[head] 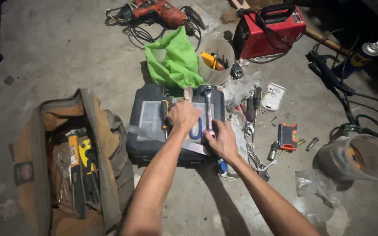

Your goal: Organizing various hand tools from the floor into a tool bag and an organizer box.

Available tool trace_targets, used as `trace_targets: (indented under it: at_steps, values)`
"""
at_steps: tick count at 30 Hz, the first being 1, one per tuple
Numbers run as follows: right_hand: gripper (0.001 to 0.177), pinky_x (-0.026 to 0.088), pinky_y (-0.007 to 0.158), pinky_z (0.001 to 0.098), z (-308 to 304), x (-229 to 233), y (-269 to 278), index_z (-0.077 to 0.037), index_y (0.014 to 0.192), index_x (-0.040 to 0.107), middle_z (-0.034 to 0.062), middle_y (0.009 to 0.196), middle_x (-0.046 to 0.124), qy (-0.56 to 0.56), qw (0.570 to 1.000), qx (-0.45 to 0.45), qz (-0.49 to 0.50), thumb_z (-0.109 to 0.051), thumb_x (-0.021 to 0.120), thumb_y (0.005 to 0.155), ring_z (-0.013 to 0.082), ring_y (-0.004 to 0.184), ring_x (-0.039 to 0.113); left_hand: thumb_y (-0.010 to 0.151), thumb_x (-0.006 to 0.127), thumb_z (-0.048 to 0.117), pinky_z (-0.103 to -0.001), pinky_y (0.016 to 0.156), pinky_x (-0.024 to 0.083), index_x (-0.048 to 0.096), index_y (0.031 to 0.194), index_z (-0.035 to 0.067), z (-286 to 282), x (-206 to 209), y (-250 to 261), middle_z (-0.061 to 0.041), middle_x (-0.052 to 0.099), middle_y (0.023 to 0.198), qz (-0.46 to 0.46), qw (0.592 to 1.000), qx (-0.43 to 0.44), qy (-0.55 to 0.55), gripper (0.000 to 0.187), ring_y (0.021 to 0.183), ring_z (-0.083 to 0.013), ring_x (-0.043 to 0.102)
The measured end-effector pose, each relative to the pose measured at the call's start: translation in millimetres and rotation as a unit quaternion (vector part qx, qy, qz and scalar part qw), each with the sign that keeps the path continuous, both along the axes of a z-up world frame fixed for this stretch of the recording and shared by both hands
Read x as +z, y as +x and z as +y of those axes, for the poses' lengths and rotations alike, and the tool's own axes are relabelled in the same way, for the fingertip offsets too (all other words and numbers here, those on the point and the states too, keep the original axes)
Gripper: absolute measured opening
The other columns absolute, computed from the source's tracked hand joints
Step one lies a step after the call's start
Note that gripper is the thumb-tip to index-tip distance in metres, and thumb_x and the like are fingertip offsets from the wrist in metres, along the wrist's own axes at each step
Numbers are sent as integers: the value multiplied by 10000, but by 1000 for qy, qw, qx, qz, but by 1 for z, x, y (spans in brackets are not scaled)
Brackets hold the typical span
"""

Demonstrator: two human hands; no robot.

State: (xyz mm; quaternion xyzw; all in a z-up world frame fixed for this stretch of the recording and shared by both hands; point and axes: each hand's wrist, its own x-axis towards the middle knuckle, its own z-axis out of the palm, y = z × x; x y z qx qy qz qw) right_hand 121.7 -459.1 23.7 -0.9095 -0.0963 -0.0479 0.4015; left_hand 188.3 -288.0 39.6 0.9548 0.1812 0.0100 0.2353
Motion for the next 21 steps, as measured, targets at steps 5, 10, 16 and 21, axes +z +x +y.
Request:
trace_targets:
  at_steps: [5,10,16,21]
  values:
    - [483,527,816,454,3,6,-5,-28,1253,660,223,1027,618,-2,996,3,-92,-300,772,870,378,930,639,667,781,443,-505,885,564,776,986,22,11,46,-9,-278,727,1077,-12,992,50,-116,528,1018,-429,704]
    - [433,544,701,385,49,59,-21,-54,1259,673,175,958,635,69,997,-2,-39,-277,741,894,270,754,646,708,796,471,-434,809,557,792,804,4,77,63,-41,-237,754,864,-87,975,88,-186,477,844,-358,722]
    - [412,580,655,356,158,80,-53,-34,1207,678,132,881,740,114,979,146,83,-311,701,903,212,702,727,743,728,317,-292,521,423,708,691,30,196,102,-134,-13,615,637,-252,869,172,-389,293,577,-101,545]
    - [605,601,696,415,254,94,-101,-2,1228,615,174,905,734,80,957,209,184,-421,770,820,297,761,747,752,660,311,-290,512,391,657,670,77,281,79,-195,16,577,613,-281,811,272,-435,247,538,-101,519]
